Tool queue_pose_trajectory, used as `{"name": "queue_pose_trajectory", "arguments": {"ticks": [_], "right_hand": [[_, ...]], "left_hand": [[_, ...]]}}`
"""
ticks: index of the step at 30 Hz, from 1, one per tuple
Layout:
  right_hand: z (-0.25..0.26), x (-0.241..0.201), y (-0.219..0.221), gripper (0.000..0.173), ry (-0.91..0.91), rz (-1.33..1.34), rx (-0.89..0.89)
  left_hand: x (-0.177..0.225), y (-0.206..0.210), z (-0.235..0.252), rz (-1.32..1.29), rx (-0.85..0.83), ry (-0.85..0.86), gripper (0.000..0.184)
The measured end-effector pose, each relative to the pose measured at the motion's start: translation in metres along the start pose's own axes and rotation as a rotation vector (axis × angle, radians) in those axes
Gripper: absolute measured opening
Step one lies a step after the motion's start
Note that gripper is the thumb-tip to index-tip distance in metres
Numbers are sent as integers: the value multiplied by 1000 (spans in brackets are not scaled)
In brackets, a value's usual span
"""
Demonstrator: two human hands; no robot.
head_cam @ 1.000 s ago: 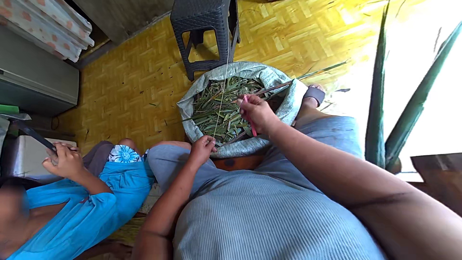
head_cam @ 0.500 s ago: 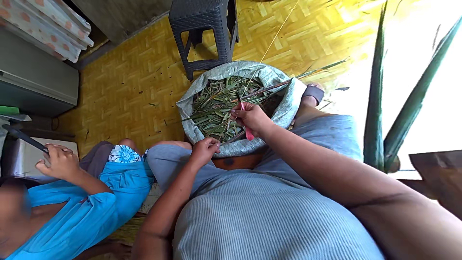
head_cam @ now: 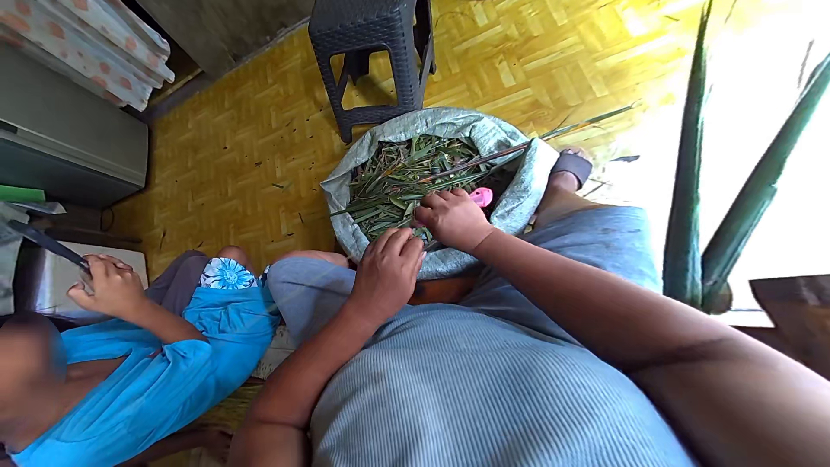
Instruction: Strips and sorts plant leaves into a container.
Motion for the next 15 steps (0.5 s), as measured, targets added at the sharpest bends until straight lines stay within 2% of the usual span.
{"name": "queue_pose_trajectory", "arguments": {"ticks": [1,2,4,6,7,9,11,15], "right_hand": [[0,-3,1,11,-55,-39,-7],[0,-5,1,12,-88,-57,-18],[0,-8,1,14,-125,-71,-21],[0,-7,-1,13,-144,-71,-8],[-1,-4,0,13,-156,-74,7],[-3,4,4,20,-136,-79,-7],[-6,20,7,32,-25,-77,-60],[-16,55,17,41,466,6,-271]], "left_hand": [[-2,1,2,63,-36,-26,23],[-9,7,3,125,-150,-108,28],[-32,23,-3,207,-457,-337,36],[-51,38,-15,180,-672,-514,37],[-59,46,-21,118,-709,-583,36],[-72,57,-31,-56,-675,-705,36],[-82,61,-38,-208,-595,-823,35],[-91,64,-43,-385,-490,-995,32]]}}
Point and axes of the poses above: each hand's wrist, its own z-axis towards the middle knuckle, its own y-axis out of the palm, x = y × z, the point moved 8 cm from there along z, towards the middle knuckle, and after that the axes turned 10 degrees about x, right-handed, at the moved point
